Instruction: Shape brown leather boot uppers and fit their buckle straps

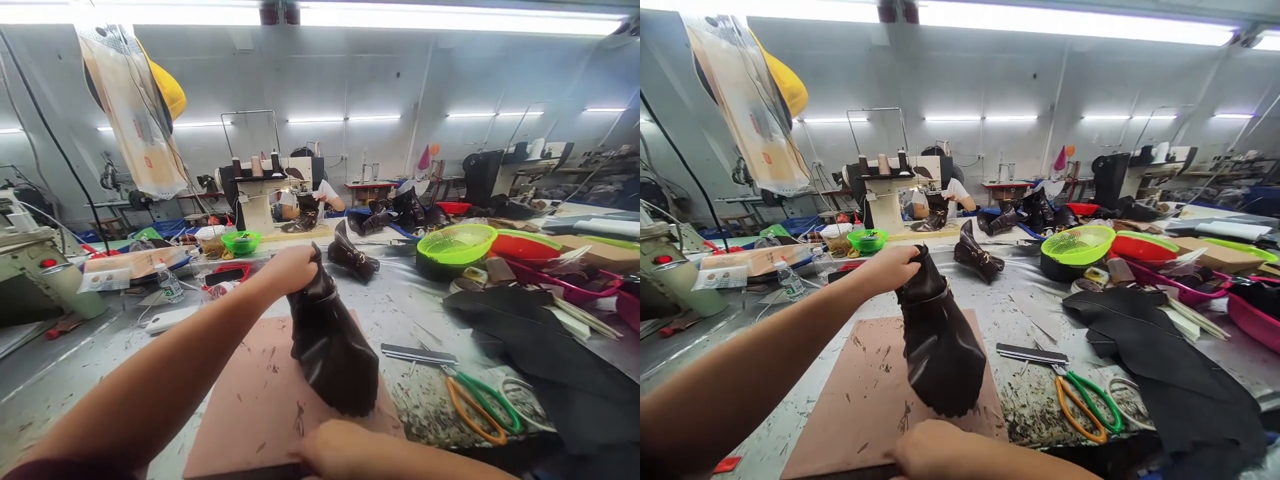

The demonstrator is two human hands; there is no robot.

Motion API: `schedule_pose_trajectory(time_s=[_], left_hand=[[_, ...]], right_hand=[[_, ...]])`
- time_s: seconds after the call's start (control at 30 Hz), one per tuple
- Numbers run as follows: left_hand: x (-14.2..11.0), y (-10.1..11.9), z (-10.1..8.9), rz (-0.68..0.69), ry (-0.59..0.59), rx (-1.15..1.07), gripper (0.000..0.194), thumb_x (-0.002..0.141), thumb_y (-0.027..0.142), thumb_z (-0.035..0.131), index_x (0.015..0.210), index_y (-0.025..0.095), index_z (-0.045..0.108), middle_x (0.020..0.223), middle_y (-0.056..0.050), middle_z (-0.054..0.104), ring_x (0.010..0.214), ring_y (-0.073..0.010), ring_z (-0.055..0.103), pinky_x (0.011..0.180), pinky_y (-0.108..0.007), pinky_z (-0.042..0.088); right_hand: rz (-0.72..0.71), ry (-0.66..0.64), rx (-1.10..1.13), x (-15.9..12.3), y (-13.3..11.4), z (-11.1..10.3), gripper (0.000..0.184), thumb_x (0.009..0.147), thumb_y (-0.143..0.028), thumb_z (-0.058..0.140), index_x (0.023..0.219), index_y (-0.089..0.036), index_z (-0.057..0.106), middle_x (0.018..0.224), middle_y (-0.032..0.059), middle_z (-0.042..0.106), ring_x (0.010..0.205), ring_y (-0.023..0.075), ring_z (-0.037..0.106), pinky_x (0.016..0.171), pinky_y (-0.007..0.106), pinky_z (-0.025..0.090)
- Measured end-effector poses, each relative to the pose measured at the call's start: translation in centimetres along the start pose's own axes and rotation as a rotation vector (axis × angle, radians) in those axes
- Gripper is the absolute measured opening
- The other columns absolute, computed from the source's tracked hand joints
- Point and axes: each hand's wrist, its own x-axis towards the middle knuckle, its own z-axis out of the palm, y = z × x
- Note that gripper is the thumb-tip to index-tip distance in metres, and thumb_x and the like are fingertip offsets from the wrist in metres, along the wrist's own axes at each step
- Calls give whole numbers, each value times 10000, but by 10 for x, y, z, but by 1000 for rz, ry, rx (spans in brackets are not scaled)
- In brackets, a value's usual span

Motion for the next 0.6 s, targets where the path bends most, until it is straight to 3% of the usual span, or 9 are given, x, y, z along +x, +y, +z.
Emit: schedule_pose_trajectory(time_s=[0.1, 0.17, 0.23, 0.3, 0.37, 0.47, 0.6], left_hand=[[-3, -12, 8, -146, 193, -530, 129, 716, 222, 488, 750, 137, 578, 645, -17, 599, 586, -149, 544, 557, -247, 408], [-12, -18, 14, -224, 247, -932, 163, 686, 245, 556, 800, 130, 577, 641, -7, 609, 554, -131, 548, 538, -233, 424], [-27, -23, 19, -281, 246, -1240, 232, 626, 240, 636, 818, 126, 571, 655, -9, 632, 545, -120, 564, 524, -217, 440], [-45, -30, 24, -355, 225, -1406, 306, 557, 215, 703, 818, 127, 570, 660, -12, 650, 542, -117, 580, 513, -204, 453], [-64, -41, 33, -440, 197, -1474, 371, 502, 187, 745, 828, 126, 579, 657, -17, 664, 537, -121, 592, 511, -202, 466], [-90, -62, 54, -551, 122, -1543, 359, 468, 159, 767, 784, 101, 607, 635, -45, 673, 529, -139, 606, 523, -218, 485], [-121, -85, 96, -687, 103, -1660, 243, 538, 119, 721, 764, 99, 632, 662, -53, 681, 567, -133, 620, 558, -194, 478]], right_hand=[[248, 336, 215, 10, 27, 12, 635, 728, -434, 563, 1262, -129, 404, 1173, 149, 549, 911, 231, 598, 733, 305, 487], [360, 633, 370, 15, 45, 6, 599, 725, -435, 552, 1231, -135, 440, 1210, 145, 519, 977, 242, 569, 801, 329, 471], [404, 906, 367, 14, 56, -5, 509, 709, -463, 544, 1121, -163, 542, 1149, 122, 565, 1037, 283, 531, 868, 381, 435], [439, 1165, 309, 5, 63, -21, 476, 698, -512, 522, 1027, -176, 600, 1094, 113, 601, 1082, 322, 495, 911, 423, 393], [488, 1338, 338, -10, 66, -39, 486, 708, -551, 478, 947, -157, 630, 1018, 122, 636, 1043, 334, 521, 868, 419, 420], [571, 1322, 462, -31, 69, -68, 451, 660, -570, 517, 734, -143, 642, 769, 110, 678, 823, 315, 607, 676, 357, 481], [528, 997, 689, -38, 84, -87, 381, 590, -520, 615, 649, -144, 610, 606, 51, 639, 605, 223, 594, 538, 296, 460]])
